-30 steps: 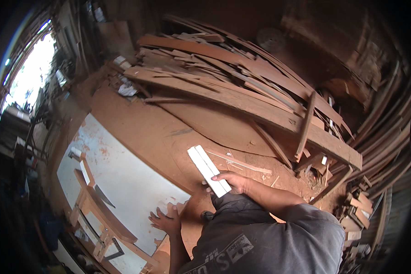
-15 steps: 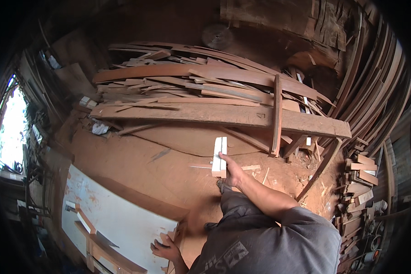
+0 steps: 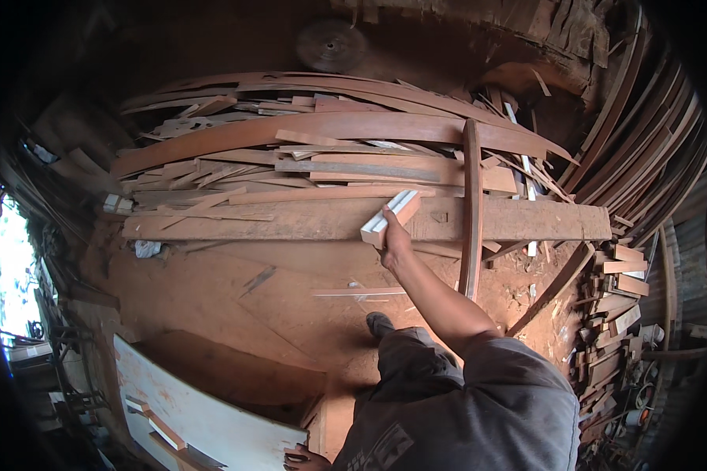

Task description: The person uses a table saw to cut a small block of wood, then measures and marks a longer plank with a square and pencil. The person moves between the saw and a workbench, handling wood pieces and tools throughout the process.

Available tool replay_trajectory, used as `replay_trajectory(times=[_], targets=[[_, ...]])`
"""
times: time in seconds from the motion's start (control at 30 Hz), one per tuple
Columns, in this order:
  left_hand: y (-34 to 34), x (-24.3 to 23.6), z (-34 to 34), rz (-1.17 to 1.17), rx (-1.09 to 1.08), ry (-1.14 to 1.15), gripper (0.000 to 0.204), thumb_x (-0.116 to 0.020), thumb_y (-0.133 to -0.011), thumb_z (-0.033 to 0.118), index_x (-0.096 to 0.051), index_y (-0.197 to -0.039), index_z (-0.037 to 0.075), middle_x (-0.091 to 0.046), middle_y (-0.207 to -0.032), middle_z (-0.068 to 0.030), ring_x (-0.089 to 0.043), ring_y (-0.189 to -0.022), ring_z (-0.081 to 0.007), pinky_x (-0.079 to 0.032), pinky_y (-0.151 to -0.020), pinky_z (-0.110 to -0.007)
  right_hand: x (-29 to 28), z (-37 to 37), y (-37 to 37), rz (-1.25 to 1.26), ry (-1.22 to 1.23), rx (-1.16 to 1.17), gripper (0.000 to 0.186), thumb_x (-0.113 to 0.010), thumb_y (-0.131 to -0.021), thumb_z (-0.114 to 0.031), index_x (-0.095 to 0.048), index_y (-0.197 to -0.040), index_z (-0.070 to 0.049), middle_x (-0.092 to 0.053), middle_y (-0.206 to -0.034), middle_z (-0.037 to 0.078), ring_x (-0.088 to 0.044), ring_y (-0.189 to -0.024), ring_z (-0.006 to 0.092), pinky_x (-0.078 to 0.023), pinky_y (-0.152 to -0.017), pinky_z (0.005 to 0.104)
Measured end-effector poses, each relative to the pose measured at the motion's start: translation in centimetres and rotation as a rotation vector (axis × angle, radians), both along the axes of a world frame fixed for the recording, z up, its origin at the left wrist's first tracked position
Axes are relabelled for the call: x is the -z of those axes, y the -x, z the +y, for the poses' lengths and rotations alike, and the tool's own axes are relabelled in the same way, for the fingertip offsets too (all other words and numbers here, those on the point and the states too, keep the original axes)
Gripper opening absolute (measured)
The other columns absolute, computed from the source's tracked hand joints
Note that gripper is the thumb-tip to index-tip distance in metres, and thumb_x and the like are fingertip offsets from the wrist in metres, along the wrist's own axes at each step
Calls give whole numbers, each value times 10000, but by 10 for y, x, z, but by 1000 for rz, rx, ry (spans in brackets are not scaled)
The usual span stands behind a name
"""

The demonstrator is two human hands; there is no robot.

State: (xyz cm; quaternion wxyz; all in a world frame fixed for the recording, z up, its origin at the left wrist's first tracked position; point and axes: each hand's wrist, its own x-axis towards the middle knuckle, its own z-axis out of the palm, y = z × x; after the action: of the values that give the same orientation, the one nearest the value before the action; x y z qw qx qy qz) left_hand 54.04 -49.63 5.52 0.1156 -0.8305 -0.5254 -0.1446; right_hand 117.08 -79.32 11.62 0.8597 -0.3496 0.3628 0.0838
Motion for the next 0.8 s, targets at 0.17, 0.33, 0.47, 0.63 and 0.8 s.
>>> replay_trajectory(times=[0.17, 0.33, 0.47, 0.63, 0.8], targets=[[-30, -8, -5, -54, -21, 132, 753, -632, -997, 675, -602, -1404, 43, -542, -1435, -288, -551, -1288, -483, -471, -1043, -596, -11, 31, -49, 25, 131, 171, 755, -798, -976, -418, -509, -1471, 73, -659, -1368, 201, -701, -1160, 307, -594, -932, 418], [-73, -22, 12, -61, 52, 185, 809, -614, -998, 686, -561, -1473, 33, -464, -1555, -299, -487, -1397, -493, -423, -1142, -600, 10, 69, -82, -4, 286, 331, 851, -858, -935, -369, -434, -1460, 150, -614, -1421, 255, -656, -1249, 337, -557, -1029, 433], [-94, -40, 28, -60, 59, 203, 819, -620, -995, 683, -553, -1484, 29, -427, -1587, -295, -441, -1447, -488, -395, -1168, -601, 2, 90, -90, 170, 235, 236, 839, -794, -991, -338, -334, -1524, 118, -553, -1492, 266, -569, -1374, 326, -469, -1153, 432], [-106, -45, 47, -79, 63, 172, 813, -634, -994, 671, -545, -1490, 34, -432, -1582, -293, -446, -1444, -487, -400, -1162, -605, 17, 53, -78, 115, 152, 85, 756, -737, -1024, -294, -333, -1535, 90, -562, -1473, 270, -582, -1343, 321, -477, -1123, 440], [-81, -43, 25, -88, 80, 241, 855, -695, -968, 643, -511, -1508, 6, -455, -1562, -290, -486, -1412, -492, -438, -1132, -609, 59, 22, -73, 27, 313, 142, 663, -764, -995, -257, -443, -1448, 105, -600, -1414, 257, -608, -1292, 344, -496, -1079, 442]])
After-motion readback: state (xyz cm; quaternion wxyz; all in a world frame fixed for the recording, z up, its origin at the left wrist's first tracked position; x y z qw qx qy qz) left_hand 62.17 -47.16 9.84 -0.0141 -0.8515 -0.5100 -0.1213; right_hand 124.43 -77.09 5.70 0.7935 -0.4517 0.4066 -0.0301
